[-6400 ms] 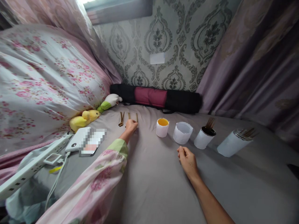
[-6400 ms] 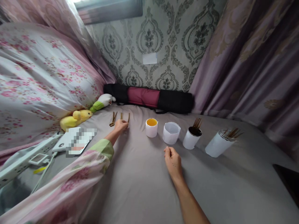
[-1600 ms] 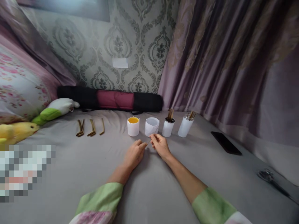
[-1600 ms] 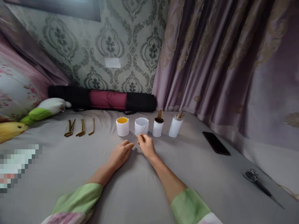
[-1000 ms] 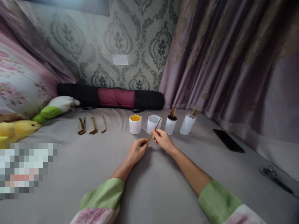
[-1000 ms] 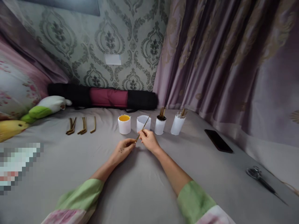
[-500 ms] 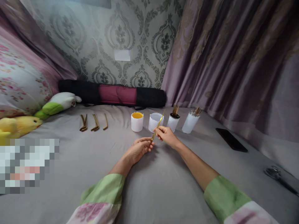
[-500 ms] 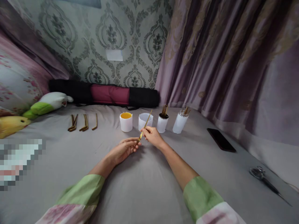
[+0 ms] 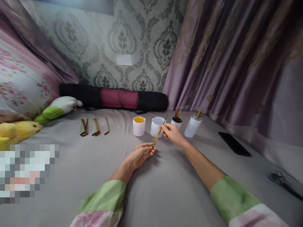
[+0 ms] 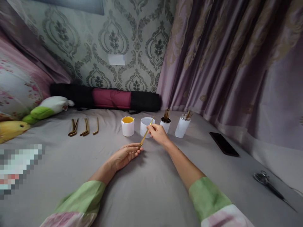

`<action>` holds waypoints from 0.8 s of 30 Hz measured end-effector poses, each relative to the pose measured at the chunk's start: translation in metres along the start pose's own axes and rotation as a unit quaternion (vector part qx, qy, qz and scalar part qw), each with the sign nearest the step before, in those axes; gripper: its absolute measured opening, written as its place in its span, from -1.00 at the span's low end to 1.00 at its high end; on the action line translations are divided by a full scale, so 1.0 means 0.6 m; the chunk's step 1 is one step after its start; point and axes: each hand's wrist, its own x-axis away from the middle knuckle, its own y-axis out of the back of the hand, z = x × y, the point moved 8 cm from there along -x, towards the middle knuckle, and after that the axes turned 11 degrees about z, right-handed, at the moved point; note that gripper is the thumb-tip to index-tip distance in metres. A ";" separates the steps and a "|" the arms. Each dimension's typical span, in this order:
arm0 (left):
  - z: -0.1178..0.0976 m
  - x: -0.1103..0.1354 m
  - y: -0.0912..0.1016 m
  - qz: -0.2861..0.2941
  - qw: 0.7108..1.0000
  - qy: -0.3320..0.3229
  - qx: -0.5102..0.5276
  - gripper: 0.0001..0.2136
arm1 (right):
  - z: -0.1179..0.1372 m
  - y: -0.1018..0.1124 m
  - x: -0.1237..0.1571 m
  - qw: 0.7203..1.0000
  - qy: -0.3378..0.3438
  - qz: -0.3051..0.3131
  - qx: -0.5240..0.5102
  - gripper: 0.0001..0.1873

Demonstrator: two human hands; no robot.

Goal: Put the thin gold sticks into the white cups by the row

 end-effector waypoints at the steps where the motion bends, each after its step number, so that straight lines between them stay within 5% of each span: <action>1: 0.000 0.000 0.000 0.002 1.000 0.001 0.000 -0.81 | 0.006 0.010 -0.003 1.000 0.004 -0.017 -0.001 -0.66; 8: 0.002 0.000 0.004 0.007 1.000 0.008 0.000 -0.82 | 0.040 0.063 -0.013 0.995 0.019 -0.098 -0.005 -0.66; 16: -0.002 0.002 0.003 0.002 1.000 0.011 0.011 -0.89 | 0.050 0.088 -0.011 0.994 0.011 -0.109 -0.005 -0.71; 24: -0.004 -0.001 0.025 -0.015 0.997 0.010 0.072 -0.90 | 0.087 0.184 0.003 0.982 -0.004 -0.186 -0.021 -0.79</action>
